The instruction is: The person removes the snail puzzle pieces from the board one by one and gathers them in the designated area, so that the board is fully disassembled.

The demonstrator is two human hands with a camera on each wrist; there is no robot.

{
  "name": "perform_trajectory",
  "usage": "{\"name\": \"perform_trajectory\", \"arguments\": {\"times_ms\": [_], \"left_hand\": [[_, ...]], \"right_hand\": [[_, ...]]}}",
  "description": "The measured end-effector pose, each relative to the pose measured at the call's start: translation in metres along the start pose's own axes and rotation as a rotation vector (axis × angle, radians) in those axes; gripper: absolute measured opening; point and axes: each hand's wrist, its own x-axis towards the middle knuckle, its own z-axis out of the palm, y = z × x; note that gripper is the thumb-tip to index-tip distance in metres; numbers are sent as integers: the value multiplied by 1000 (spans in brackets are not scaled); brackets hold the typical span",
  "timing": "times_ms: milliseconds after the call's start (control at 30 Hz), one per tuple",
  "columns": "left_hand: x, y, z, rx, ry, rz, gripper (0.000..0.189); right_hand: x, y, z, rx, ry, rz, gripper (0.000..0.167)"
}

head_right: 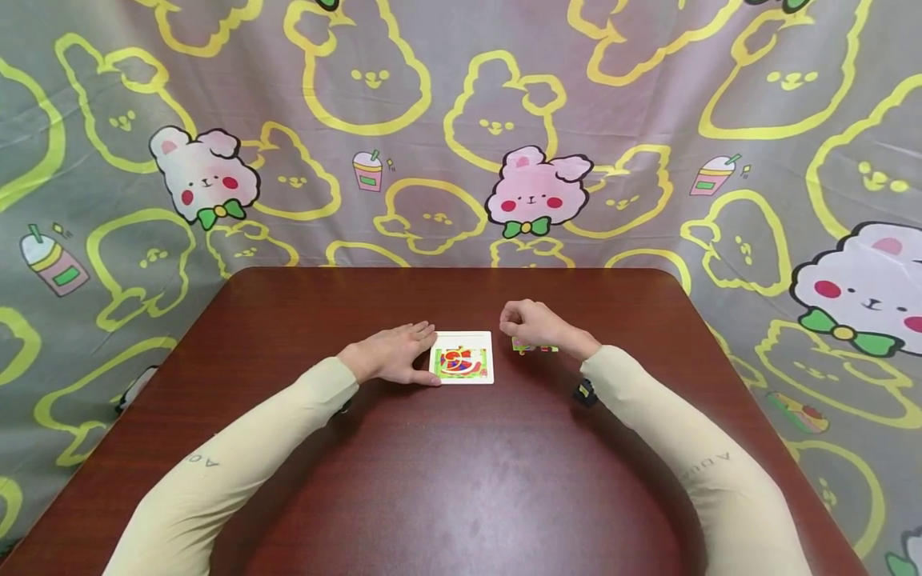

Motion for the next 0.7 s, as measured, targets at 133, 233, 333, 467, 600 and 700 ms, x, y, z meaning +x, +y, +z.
{"name": "perform_trajectory", "arguments": {"times_ms": [133, 233, 333, 467, 600, 700], "left_hand": [[0, 0, -1, 7, 0, 1, 104], [1, 0, -2, 11, -2, 2, 104], [1, -1, -2, 17, -4, 1, 103], [1, 0, -2, 6, -8, -9, 103], [2, 1, -1, -9, -9, -10, 103], [2, 1, -1, -9, -14, -12, 103]], "right_hand": [[6, -10, 5, -45, -24, -21, 16], [10, -17, 8, -65, -30, -34, 12], [14, -22, 11, -68, -36, -44, 11], [20, -27, 18, -71, -68, -48, 12], [23, -31, 26, -100, -101, -57, 19], [26, -33, 32, -120, -121, -68, 24]]}}
